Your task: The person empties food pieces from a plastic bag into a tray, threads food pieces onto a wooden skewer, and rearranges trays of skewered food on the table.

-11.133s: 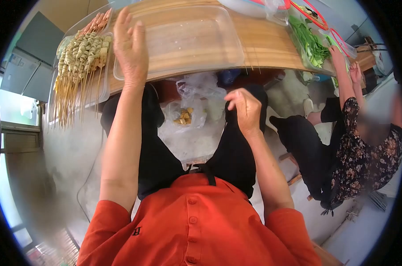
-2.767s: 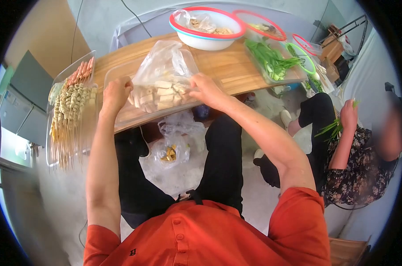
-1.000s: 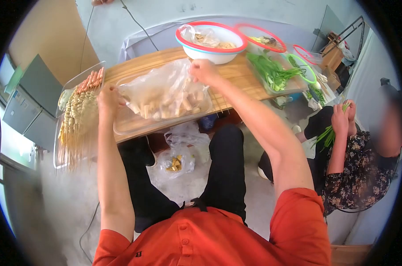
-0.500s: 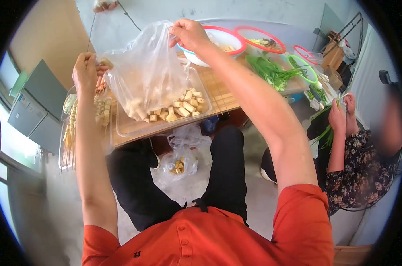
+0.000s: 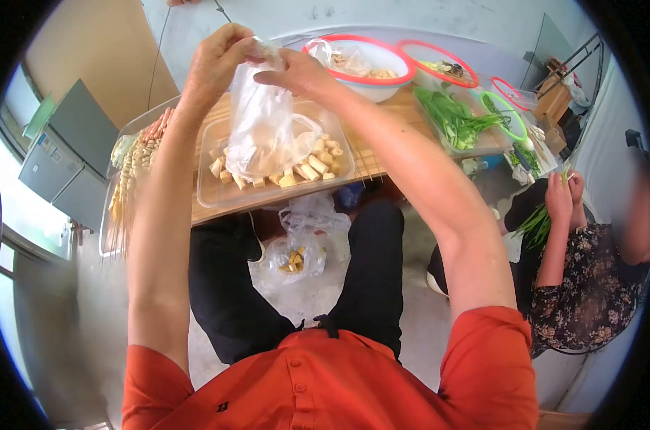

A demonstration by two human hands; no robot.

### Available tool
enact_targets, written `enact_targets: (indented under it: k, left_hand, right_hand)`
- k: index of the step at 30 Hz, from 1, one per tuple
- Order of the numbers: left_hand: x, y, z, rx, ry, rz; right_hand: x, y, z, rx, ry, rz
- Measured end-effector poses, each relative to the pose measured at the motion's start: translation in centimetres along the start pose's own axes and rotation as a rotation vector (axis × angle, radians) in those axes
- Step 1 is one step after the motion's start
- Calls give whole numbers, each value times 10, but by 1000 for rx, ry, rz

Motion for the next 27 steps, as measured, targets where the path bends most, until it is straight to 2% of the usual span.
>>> enact_targets:
  k: [1,3,4,8,9,11,12,13,14,15,17,18,19,21,22,23,24,25,26,27]
  left_hand:
    - [-6,-1,8,26,35,31]
    - [-13,-6,14,40,82,37]
    - [-19,-11,13,-3,37,52]
    - [-14,-25,-3,-134,42,58]
    - [-10,-24,-9,-143,38,67]
    - [17,-27,-12,-143,-17,-40]
    - [19,-28,-11,-140,-22,-22]
    - [28,-31,-9,-124,8,-93]
    - [40,-35,-6,-108,39,-175]
    - [44,-39,-2,-112,34,-174]
    - [58,-43,13,-62,19,-249]
    - [71,-40,19,-42,32,-224]
    - [74,-40,21,-41,34,-222]
    - [66,-45,28,-100,199,-79]
    - [67,-47,28,-128,169,-94]
    - [66,-48,28,-128,167,-96]
    - [75,-47,23,-130,46,-217]
    - [84,-46,19,-133,-73,-336]
    - [89,-41,14,-136,-70,-335]
    - [103,-34,-5,-280,-67,-383]
  right_hand:
    - [-6,3,0,0,3,2]
    - [-21,6,-19,-195,-27,144]
    - [-17,2,-26,-294,194,91]
    - [-25,-7,-37,-290,200,110]
    - [-39,-3,-38,-262,290,128]
    - [-68,-15,-31,-234,375,152]
    - [-85,-19,-28,-161,233,133]
    - [-78,-15,-28,-84,90,110]
    - [-71,-22,-26,-174,221,75]
    - [-60,-28,-20,-169,217,73]
    - [-43,-33,-10,-108,102,18]
    - [-45,-30,-4,-46,-2,-148]
    - [-48,-30,0,-49,-1,-150]
    - [-54,-30,14,37,-1,-44]
    - [-49,-31,14,39,-2,-42]
    - [-55,-35,19,104,87,109]
    - [-59,-41,25,167,177,259]
    - [-61,-39,23,168,178,257]
    - [-69,-42,23,191,213,361]
    - [-77,-46,24,214,248,464]
Point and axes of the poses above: each hand's wrist, its own y-axis towards the middle knuckle, its own z-axis out of the palm, x = y × z, the point moved 8 cm from there along y, towards the middle knuckle, and after that the axes turned 15 degrees about -z, right-handed, at the moved point
